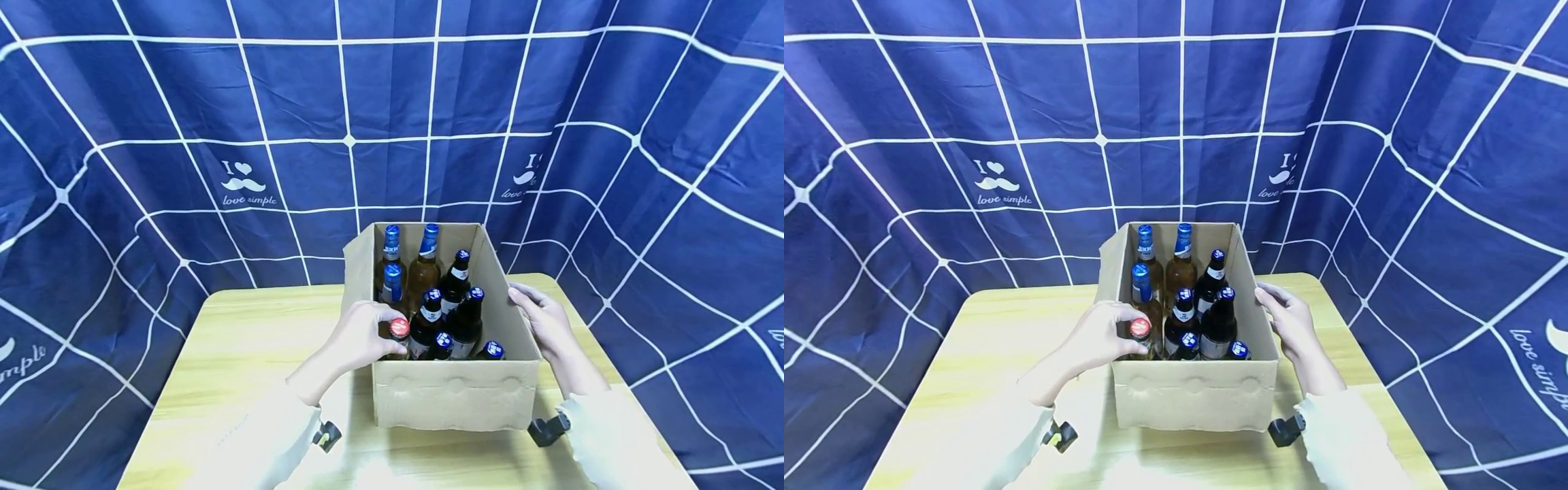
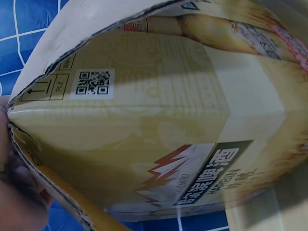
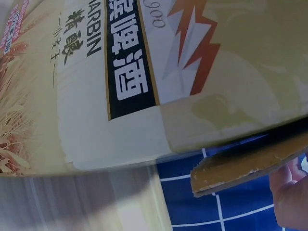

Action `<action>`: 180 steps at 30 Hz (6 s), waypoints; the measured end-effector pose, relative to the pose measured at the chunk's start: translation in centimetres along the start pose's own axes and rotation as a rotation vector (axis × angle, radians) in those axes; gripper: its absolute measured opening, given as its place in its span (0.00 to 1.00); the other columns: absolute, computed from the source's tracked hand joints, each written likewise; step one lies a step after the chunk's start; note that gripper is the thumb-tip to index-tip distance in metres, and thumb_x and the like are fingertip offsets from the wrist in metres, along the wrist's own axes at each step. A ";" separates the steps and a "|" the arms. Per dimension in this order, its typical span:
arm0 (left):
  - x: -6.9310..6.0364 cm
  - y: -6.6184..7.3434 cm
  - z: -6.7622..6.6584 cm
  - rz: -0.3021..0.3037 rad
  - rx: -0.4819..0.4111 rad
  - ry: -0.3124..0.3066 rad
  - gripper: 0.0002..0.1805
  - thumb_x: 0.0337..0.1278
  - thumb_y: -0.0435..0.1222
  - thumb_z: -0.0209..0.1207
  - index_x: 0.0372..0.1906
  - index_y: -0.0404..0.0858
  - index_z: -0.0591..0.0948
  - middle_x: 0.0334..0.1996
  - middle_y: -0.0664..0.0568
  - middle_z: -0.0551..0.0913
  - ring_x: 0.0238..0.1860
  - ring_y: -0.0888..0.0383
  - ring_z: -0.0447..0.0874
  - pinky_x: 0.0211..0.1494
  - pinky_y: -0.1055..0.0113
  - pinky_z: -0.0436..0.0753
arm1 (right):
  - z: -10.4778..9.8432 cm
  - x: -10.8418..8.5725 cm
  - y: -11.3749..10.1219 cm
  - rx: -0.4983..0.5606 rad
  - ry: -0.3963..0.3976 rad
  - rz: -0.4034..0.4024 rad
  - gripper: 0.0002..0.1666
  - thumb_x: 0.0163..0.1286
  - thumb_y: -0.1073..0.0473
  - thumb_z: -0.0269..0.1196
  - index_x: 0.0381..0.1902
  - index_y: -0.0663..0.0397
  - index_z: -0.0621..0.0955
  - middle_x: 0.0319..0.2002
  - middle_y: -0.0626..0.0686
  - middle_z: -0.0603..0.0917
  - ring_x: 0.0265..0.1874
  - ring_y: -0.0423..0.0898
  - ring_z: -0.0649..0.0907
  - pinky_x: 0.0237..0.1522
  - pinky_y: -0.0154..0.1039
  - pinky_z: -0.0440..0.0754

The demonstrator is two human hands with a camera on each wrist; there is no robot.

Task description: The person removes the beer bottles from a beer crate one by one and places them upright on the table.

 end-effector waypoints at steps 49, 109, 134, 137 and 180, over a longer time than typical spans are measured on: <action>-2.9 4.2 -23.8 -0.009 -0.180 0.747 0.16 0.43 0.30 0.71 0.43 0.35 0.86 0.30 0.60 0.82 0.37 0.62 0.76 0.40 0.73 0.70 | -0.1 -0.3 -0.6 -0.358 0.128 -0.091 0.35 0.68 0.46 0.61 0.60 0.70 0.73 0.34 0.28 0.79 0.36 0.29 0.78 0.39 0.24 0.76; -5.7 -25.5 -18.7 -0.764 -0.146 0.708 0.28 0.58 0.34 0.62 0.63 0.31 0.71 0.50 0.39 0.80 0.32 0.73 0.72 0.51 0.69 0.74 | 0.0 -0.6 -0.5 -0.375 0.128 -0.060 0.35 0.68 0.45 0.60 0.62 0.67 0.73 0.34 0.29 0.79 0.34 0.30 0.79 0.39 0.26 0.77; 0.8 -12.8 -11.4 -0.223 -0.639 0.680 0.32 0.50 0.28 0.67 0.62 0.31 0.71 0.55 0.38 0.78 0.56 0.44 0.75 0.60 0.61 0.72 | -0.2 -0.5 -0.5 -0.368 0.142 -0.058 0.34 0.68 0.45 0.60 0.61 0.66 0.73 0.34 0.29 0.79 0.34 0.31 0.80 0.38 0.26 0.77; 2.1 -10.0 -8.6 -0.162 -0.678 0.510 0.32 0.49 0.27 0.68 0.62 0.30 0.71 0.55 0.37 0.78 0.55 0.44 0.75 0.60 0.57 0.72 | -0.3 -0.4 -0.4 -0.364 0.144 -0.058 0.34 0.68 0.45 0.61 0.61 0.65 0.74 0.34 0.29 0.79 0.35 0.30 0.79 0.39 0.26 0.77; 6.5 -5.8 -1.5 -0.172 -0.141 0.074 0.27 0.35 0.41 0.76 0.47 0.35 0.85 0.46 0.46 0.84 0.52 0.50 0.78 0.54 0.59 0.76 | -0.2 -0.2 0.0 -0.267 0.133 -0.054 0.26 0.68 0.47 0.61 0.58 0.55 0.78 0.34 0.32 0.81 0.33 0.33 0.81 0.37 0.29 0.79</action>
Point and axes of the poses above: each hand's wrist, its own x-axis towards the middle knuckle, its own z-axis out of the palm, y = z × x, the point moved 5 cm from there along x, towards the middle knuckle
